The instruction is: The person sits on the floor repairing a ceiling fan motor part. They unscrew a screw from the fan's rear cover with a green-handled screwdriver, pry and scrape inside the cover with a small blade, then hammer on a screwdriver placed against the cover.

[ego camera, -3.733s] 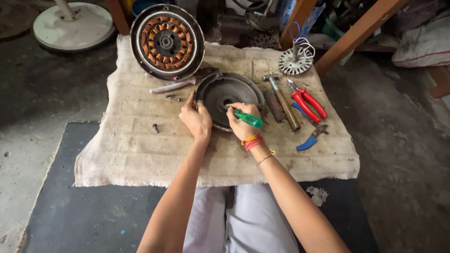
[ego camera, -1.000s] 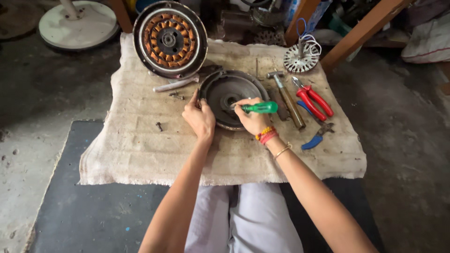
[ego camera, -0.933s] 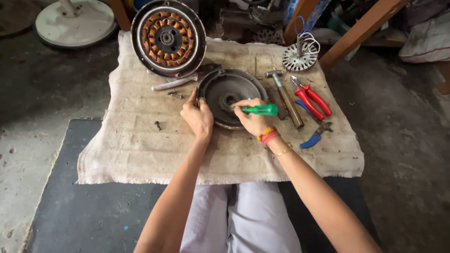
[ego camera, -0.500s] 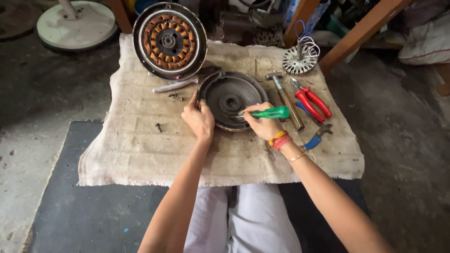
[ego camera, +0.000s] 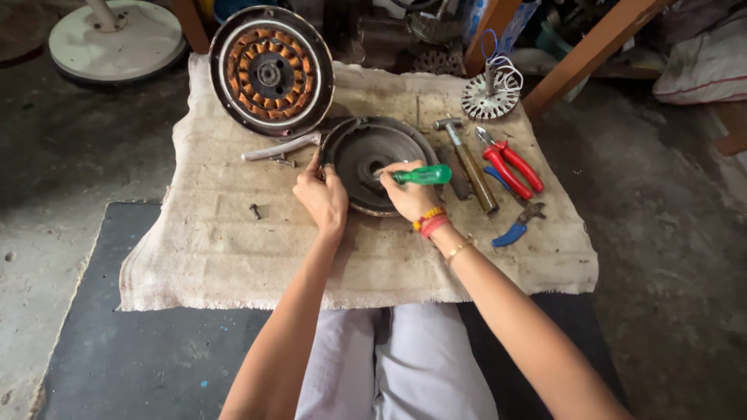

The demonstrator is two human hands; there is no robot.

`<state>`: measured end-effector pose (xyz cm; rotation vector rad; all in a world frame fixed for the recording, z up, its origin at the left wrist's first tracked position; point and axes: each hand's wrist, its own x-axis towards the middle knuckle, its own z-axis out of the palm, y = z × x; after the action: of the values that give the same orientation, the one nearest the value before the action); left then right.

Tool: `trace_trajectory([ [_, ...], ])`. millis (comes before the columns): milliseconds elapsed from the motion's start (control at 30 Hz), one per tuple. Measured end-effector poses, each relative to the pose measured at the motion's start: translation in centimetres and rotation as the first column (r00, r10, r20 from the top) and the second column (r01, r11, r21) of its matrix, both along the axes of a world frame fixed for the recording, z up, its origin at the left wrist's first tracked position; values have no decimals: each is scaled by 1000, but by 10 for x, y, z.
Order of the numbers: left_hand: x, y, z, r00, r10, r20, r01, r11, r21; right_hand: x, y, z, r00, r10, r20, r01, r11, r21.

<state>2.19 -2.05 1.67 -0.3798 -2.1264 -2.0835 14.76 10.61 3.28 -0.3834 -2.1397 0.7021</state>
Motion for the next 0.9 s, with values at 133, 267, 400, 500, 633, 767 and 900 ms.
trace_trajectory([
  [133, -1, 1, -2, 997, 6, 80, -3, 999, -34, 0, 4, -1, 973, 151, 175, -85, 939, -334],
  [267, 0, 3, -2, 1000, 28, 5, -28, 999, -23, 3, 14, 2, 948, 263, 179, -144, 855, -498],
  [400, -1, -1, 2, 992, -13, 126, 29, 992, -122, -2, 12, -4, 991, -9, 135, 8, 1000, 6],
  [500, 1, -3, 6, 995, -45, 94, 51, 997, -61, -4, 10, -7, 933, 353, -69, -296, 645, -705],
  [633, 2, -3, 9, 997, 8, 79, -2, 997, -73, -5, 13, -4, 946, 300, 126, -168, 782, -600],
  [767, 0, -5, 8, 993, -41, 110, 51, 994, -96, -4, 18, 3, 961, 204, 187, -93, 874, -478],
  [900, 1, -2, 6, 995, 13, 103, -3, 995, -95, -1, 20, 2, 917, 374, 137, -214, 752, -624],
])
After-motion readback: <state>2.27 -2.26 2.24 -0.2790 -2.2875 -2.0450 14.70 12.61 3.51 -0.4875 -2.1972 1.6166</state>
